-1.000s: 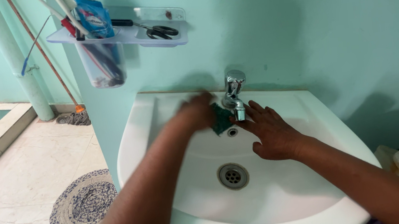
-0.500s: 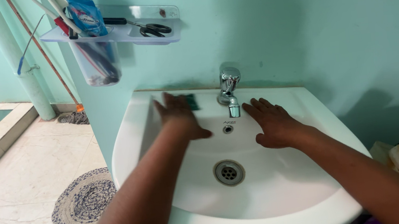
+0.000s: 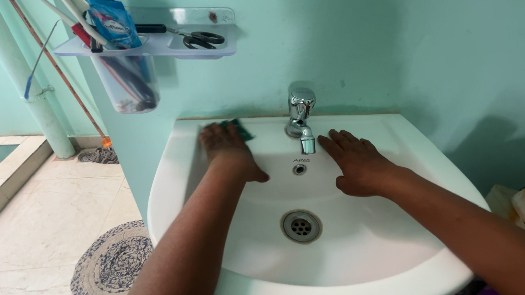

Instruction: The person scrubs a white bathroom sink with a green sponge, repeatedly wiping the basin, faucet, and drain area. The person occasionally rinses the sponge under running water and continues scrubbing different sections of the sink throughout the clip.

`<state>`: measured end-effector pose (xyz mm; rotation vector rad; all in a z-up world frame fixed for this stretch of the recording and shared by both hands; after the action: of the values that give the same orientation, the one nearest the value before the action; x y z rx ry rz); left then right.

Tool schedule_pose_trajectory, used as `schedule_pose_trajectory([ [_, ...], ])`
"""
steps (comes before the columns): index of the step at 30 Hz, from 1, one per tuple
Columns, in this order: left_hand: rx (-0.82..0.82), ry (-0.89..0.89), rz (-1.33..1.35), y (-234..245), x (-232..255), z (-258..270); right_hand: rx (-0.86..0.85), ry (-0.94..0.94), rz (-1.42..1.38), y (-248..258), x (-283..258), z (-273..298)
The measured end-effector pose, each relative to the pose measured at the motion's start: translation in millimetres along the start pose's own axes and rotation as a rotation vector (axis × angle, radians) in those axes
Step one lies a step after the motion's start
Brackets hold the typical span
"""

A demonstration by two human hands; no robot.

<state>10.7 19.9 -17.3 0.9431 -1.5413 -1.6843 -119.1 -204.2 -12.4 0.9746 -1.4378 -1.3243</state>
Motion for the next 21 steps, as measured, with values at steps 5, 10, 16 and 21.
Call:
schedule_pose_trajectory([
  [5, -0.133, 0.158, -0.09, -1.5, 28.3, 2.3, -0.005, -0.007, -0.022, -0.2, -0.9, 2.0],
  [10, 0.023, 0.016, -0.114, -19.6, 58.2, 20.9, -0.004, -0.008, -0.014, -0.6, -1.1, 0.0],
  [16, 0.114, -0.32, 0.007, -13.9, 54.2, 21.2, 0.012, 0.006, 0.002, -1.0, -2.2, 0.5],
  [21, 0.061, -0.17, -0.03, -5.1, 23.8, 1.8, 0.004, 0.005, -0.01, -1.0, -2.9, 1.3],
])
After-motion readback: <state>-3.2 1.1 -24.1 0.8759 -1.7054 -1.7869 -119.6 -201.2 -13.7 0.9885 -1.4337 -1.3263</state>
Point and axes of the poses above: each hand's wrist, its own z-axis away from the middle knuckle, its own y-axis out of the back of the hand, x = y × z, the point moved 1 cm from there along -z, towards the middle knuckle, and after that the axes turned 12 degrees about -y, right-handed, at the moved point
